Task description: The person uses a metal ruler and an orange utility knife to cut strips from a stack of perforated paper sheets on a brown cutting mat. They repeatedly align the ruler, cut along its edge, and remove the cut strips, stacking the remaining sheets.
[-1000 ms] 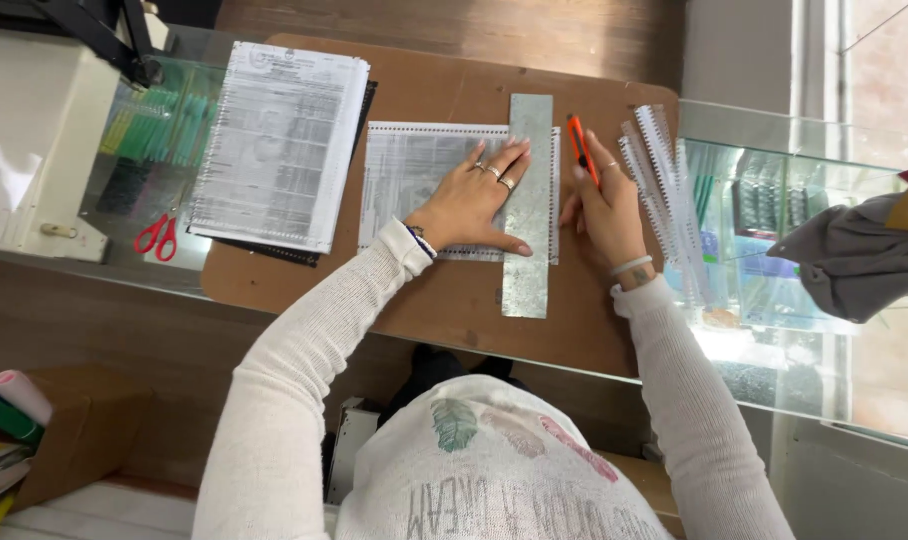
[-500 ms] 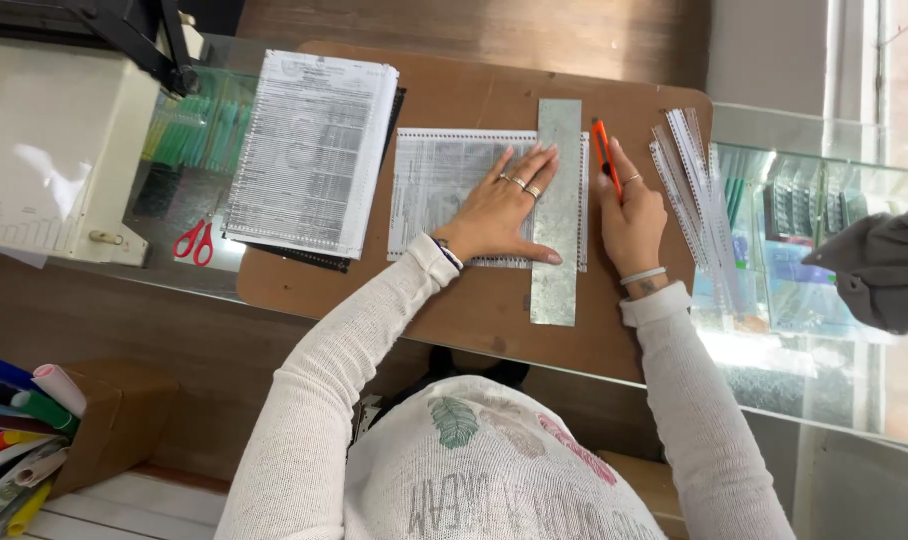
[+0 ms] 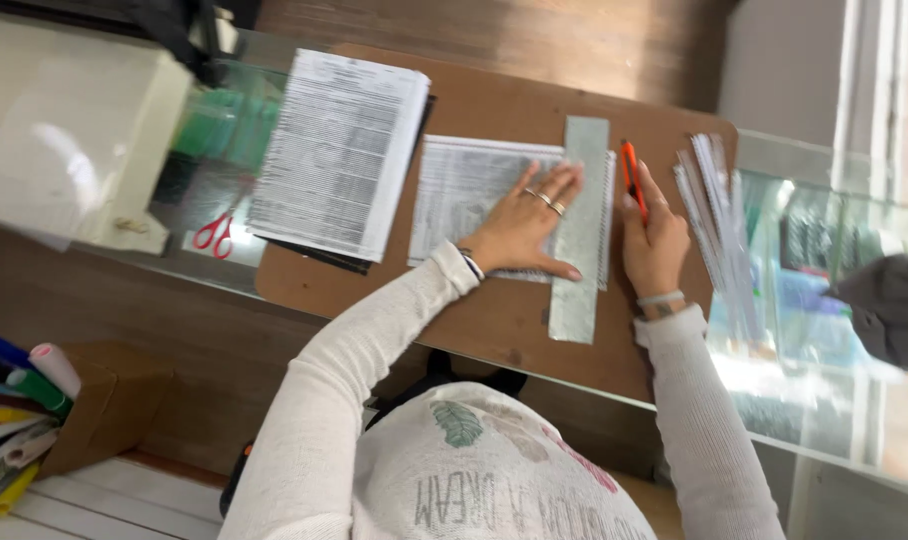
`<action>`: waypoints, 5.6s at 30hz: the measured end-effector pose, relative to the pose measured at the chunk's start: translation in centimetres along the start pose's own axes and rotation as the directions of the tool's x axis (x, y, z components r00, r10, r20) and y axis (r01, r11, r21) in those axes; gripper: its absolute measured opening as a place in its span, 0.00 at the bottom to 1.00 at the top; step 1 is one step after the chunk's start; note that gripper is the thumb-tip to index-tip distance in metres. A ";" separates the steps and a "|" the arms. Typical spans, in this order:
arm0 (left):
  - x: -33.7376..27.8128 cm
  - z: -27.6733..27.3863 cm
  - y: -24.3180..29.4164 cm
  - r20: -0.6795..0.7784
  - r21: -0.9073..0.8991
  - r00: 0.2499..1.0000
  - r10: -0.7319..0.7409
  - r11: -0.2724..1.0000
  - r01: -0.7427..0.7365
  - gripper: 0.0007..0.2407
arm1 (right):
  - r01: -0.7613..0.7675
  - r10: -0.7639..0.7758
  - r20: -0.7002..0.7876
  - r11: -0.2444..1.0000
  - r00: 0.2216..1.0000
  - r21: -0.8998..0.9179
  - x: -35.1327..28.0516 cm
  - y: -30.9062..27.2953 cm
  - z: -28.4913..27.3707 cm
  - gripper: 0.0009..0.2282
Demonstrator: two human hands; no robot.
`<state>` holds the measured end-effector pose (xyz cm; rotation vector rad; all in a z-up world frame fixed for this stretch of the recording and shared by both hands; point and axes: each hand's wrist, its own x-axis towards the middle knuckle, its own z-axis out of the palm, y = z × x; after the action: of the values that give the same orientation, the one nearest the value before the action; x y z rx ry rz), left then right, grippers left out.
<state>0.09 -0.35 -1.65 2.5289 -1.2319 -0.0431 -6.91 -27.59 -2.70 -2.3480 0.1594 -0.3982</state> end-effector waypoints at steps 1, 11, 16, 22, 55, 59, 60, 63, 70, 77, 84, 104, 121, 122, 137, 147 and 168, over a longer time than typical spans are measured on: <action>-0.3 0.2 -0.6 -0.046 0.030 0.998 0.037 0.999 -0.035 0.71 | 0.018 -0.018 0.004 1.000 1.000 0.022 0.2 -0.4 0.0 0.26; 1.4 3.1 -1.3 0.019 0.169 0.999 -0.045 0.985 0.041 0.75 | 0.089 -0.104 0.044 0.965 0.994 0.248 -0.3 -0.7 -0.8 0.21; 2.0 3.8 -1.6 0.052 0.250 0.998 -0.043 0.968 0.029 0.76 | 0.030 -0.058 0.077 0.948 0.995 0.317 -0.4 0.4 -0.9 0.08; 2.2 3.9 -1.6 0.063 0.276 0.997 -0.054 0.961 0.034 0.74 | -0.028 -0.042 0.128 0.864 0.991 0.503 0.6 3.2 -0.3 0.06; 2.5 4.0 -1.9 0.057 0.199 0.997 -0.053 0.979 0.040 0.75 | -0.071 0.006 0.130 0.860 0.992 0.505 0.9 3.6 0.4 0.11; 2.4 4.2 -2.0 0.052 0.200 0.997 -0.049 0.979 0.038 0.75 | -0.029 -0.044 0.135 0.869 0.990 0.494 0.3 2.4 0.0 0.14; 2.4 4.2 -2.0 0.035 0.203 0.998 -0.043 0.979 0.035 0.75 | -0.023 -0.034 0.124 0.904 0.992 0.427 0.1 2.2 -0.2 0.13; 2.4 4.5 -2.5 0.027 0.198 0.999 -0.038 0.980 0.032 0.76 | 0.047 -0.083 0.084 0.932 0.993 0.359 0.6 2.8 0.1 0.13; 2.0 5.2 -2.4 -0.021 0.128 1.000 0.009 0.992 -0.006 0.74 | -0.027 0.003 0.050 0.868 0.999 0.496 0.8 3.0 0.2 0.08; 0.4 2.0 -1.4 -0.028 0.002 0.996 0.086 0.996 -0.086 0.75 | 0.014 0.051 -0.090 0.797 0.995 0.603 1.9 6.6 1.3 0.10; 0.3 0.3 -0.7 0.054 -0.012 0.999 0.010 1.000 -0.009 0.76 | 0.066 0.002 -0.107 0.776 0.994 0.628 2.2 5.8 1.3 0.13; 0.4 0.4 -0.6 0.082 0.001 0.997 -0.007 1.000 0.007 0.75 | 0.081 -0.085 -0.005 0.931 0.996 0.356 0.3 -0.4 -2.0 0.11; 3.5 0.9 0.4 0.212 0.221 0.977 -0.013 0.975 -0.035 0.79 | -0.095 0.150 0.199 0.961 0.969 -0.260 1.6 -3.9 0.1 0.27; 3.5 0.7 0.5 0.211 0.221 0.977 -0.014 0.975 -0.034 0.79 | -0.093 0.148 0.200 0.961 0.969 -0.260 1.5 -3.9 0.2 0.27; 5.4 0.1 2.9 0.311 0.364 0.945 -0.105 0.931 -0.016 0.76 | 0.002 0.065 0.175 0.934 0.982 -0.358 -0.8 -5.4 -1.5 0.25; 5.6 -0.6 3.9 0.393 0.440 0.907 -0.153 0.897 -0.039 0.75 | 0.123 0.084 0.329 0.820 0.940 -0.559 -14.5 -10.2 -7.3 0.29; -23.1 -8.5 1.7 -0.154 -0.488 0.947 -0.283 0.855 0.176 0.49 | -0.252 0.250 -0.067 0.968 0.966 -0.018 -14.6 4.0 -7.7 0.10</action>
<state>-14.23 18.83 4.27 2.1658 -0.7158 -0.1009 -23.21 -32.16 -3.68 -2.3043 0.4904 -0.3475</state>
